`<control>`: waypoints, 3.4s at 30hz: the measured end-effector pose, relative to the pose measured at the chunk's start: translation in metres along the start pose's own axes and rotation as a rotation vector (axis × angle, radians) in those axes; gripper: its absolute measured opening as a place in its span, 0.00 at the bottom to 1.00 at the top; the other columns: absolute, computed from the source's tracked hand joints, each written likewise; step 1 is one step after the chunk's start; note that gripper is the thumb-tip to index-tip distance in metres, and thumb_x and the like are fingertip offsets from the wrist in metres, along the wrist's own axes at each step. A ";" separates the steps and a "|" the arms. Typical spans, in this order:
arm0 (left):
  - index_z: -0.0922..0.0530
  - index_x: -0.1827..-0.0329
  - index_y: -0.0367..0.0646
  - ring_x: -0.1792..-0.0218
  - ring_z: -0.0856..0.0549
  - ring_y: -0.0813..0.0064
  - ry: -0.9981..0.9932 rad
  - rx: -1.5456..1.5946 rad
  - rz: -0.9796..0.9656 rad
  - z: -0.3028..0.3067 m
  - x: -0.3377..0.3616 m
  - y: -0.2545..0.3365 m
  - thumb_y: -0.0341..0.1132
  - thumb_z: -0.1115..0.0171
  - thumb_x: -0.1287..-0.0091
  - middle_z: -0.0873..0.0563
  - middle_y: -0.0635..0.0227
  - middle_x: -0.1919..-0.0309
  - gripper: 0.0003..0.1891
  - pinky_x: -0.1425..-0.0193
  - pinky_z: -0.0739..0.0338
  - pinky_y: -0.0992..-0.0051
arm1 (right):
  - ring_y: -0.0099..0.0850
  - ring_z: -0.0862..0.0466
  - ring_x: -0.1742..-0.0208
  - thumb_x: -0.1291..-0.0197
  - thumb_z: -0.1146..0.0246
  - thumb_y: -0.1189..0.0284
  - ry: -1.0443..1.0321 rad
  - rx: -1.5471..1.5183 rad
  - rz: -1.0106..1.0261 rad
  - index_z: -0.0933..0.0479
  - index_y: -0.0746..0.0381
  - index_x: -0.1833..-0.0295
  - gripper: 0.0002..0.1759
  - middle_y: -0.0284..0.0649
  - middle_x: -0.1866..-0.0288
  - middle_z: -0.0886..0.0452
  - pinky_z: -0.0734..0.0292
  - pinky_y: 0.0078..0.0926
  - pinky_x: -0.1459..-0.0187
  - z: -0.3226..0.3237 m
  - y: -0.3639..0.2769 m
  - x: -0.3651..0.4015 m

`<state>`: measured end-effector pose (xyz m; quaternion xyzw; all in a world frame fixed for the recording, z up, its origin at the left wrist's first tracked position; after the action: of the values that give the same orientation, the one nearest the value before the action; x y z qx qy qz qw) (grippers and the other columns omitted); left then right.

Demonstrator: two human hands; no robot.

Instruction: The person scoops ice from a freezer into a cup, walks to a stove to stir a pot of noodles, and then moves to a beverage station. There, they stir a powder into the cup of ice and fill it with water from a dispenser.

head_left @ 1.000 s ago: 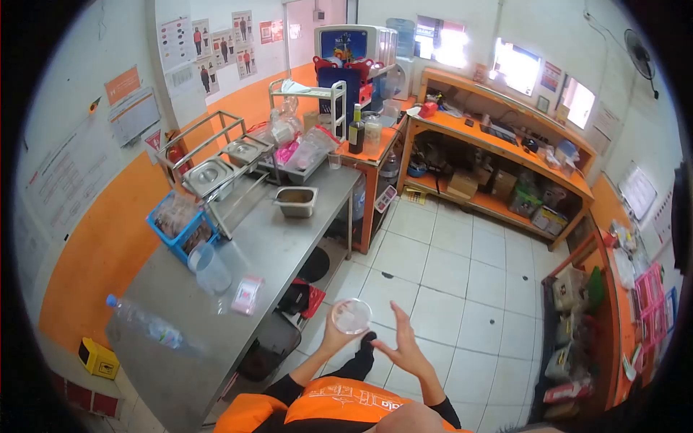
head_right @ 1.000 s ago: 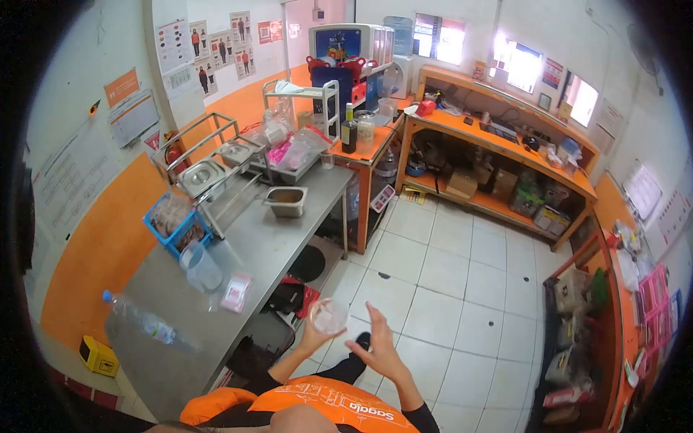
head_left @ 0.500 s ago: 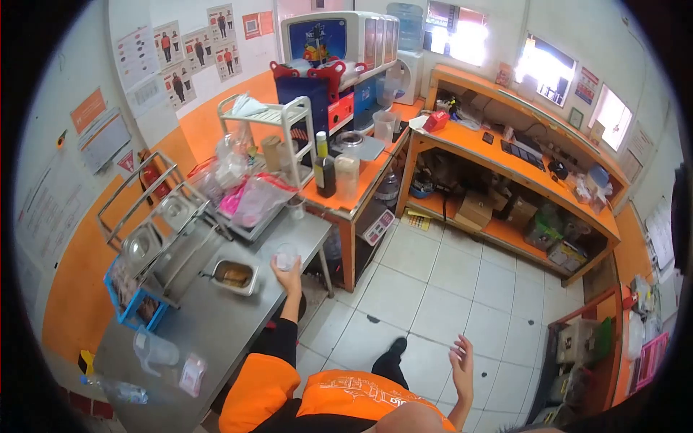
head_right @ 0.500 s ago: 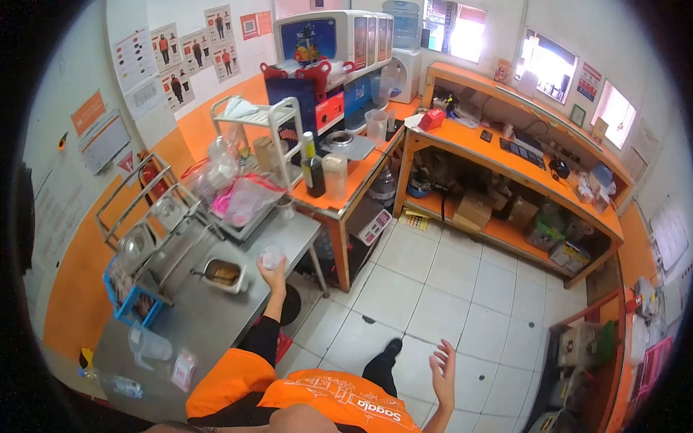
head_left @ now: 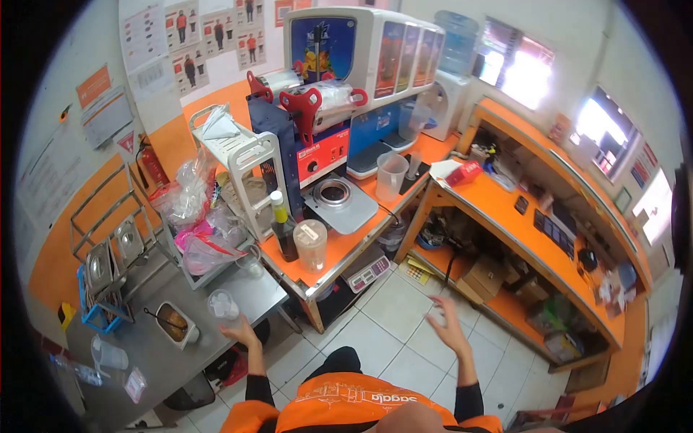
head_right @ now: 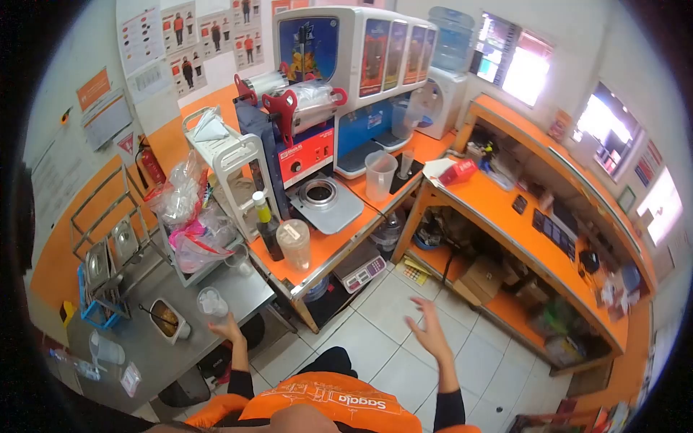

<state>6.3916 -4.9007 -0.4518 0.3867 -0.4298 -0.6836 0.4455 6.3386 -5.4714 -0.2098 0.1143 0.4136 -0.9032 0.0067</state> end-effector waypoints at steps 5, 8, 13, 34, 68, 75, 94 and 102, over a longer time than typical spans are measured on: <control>0.45 0.36 0.36 0.39 0.35 0.60 -0.137 0.242 -0.097 -0.007 0.122 0.083 0.29 0.33 0.47 0.37 0.52 0.42 0.37 0.33 0.43 0.64 | 0.46 0.37 0.36 0.52 0.33 0.64 -0.022 0.371 0.457 0.38 0.58 0.38 0.36 0.49 0.40 0.36 0.47 0.52 0.37 -0.083 -0.037 -0.171; 0.47 0.35 0.36 0.38 0.38 0.58 -0.427 0.357 -0.265 -0.067 0.188 0.152 0.31 0.30 0.50 0.40 0.53 0.39 0.42 0.32 0.44 0.63 | 0.45 0.39 0.33 0.49 0.37 0.60 0.068 0.264 0.636 0.38 0.60 0.38 0.34 0.49 0.39 0.36 0.53 0.56 0.36 -0.126 -0.018 -0.240; 0.51 0.33 0.36 0.36 0.40 0.55 -0.470 0.126 -0.440 -0.126 0.202 0.223 0.40 0.22 0.58 0.42 0.52 0.38 0.54 0.32 0.45 0.61 | 0.45 0.37 0.33 0.47 0.43 0.63 0.190 0.030 0.837 0.35 0.59 0.43 0.26 0.48 0.41 0.34 0.61 0.55 0.34 -0.165 -0.001 -0.286; 0.50 0.35 0.38 0.40 0.30 0.67 -0.280 0.761 0.076 -0.138 0.243 0.251 0.26 0.32 0.48 0.34 0.57 0.40 0.41 0.36 0.34 0.67 | 0.32 0.34 0.53 0.51 0.39 0.68 0.379 -0.276 1.157 0.31 0.54 0.56 0.15 0.39 0.57 0.34 0.48 0.41 0.48 -0.222 -0.048 -0.384; 0.42 0.37 0.41 0.40 0.32 0.71 -0.684 0.390 -0.135 -0.070 0.215 0.268 0.37 0.23 0.58 0.32 0.63 0.44 0.46 0.37 0.38 0.72 | 0.46 0.24 0.52 0.53 0.35 0.62 -1.002 -0.433 1.063 0.27 0.59 0.48 0.25 0.49 0.53 0.28 0.28 0.39 0.53 -0.199 -0.168 -0.210; 0.38 0.37 0.37 0.47 0.21 0.57 -0.574 0.156 -0.303 -0.009 0.122 0.296 0.41 0.23 0.61 0.23 0.51 0.48 0.46 0.46 0.27 0.67 | 0.47 0.25 0.51 0.56 0.34 0.65 -0.838 -0.481 1.103 0.26 0.58 0.48 0.25 0.49 0.50 0.28 0.28 0.39 0.52 -0.227 -0.252 -0.194; 0.35 0.36 0.46 0.34 0.41 0.51 -1.275 0.170 -1.128 -0.032 0.014 0.444 0.52 0.27 0.58 0.39 0.54 0.37 0.45 0.35 0.44 0.55 | 0.49 0.34 0.38 0.76 0.19 0.53 -0.379 -0.862 0.964 0.65 0.50 0.30 0.72 0.59 0.35 0.45 0.32 0.48 0.42 -0.186 -0.263 -0.233; 0.31 0.37 0.59 0.36 0.37 0.52 -0.374 -0.704 -1.256 -0.171 -0.177 0.401 0.51 0.33 0.54 0.39 0.51 0.35 0.36 0.38 0.39 0.53 | 0.53 0.25 0.46 0.72 0.18 0.64 -0.703 -0.886 0.475 0.54 0.48 0.35 0.60 0.61 0.41 0.37 0.26 0.49 0.48 -0.223 -0.223 -0.236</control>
<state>6.7128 -4.8696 -0.1086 0.2711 0.0479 -0.9613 -0.0123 6.5895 -5.1770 -0.1345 -0.1150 0.6861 -0.6027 0.3909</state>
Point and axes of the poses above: each hand's wrist, its own x-axis away from the middle knuckle, its own z-axis out of the back of the hand, y = z × x, the point moved 8 cm from there along -x, towards the middle knuckle
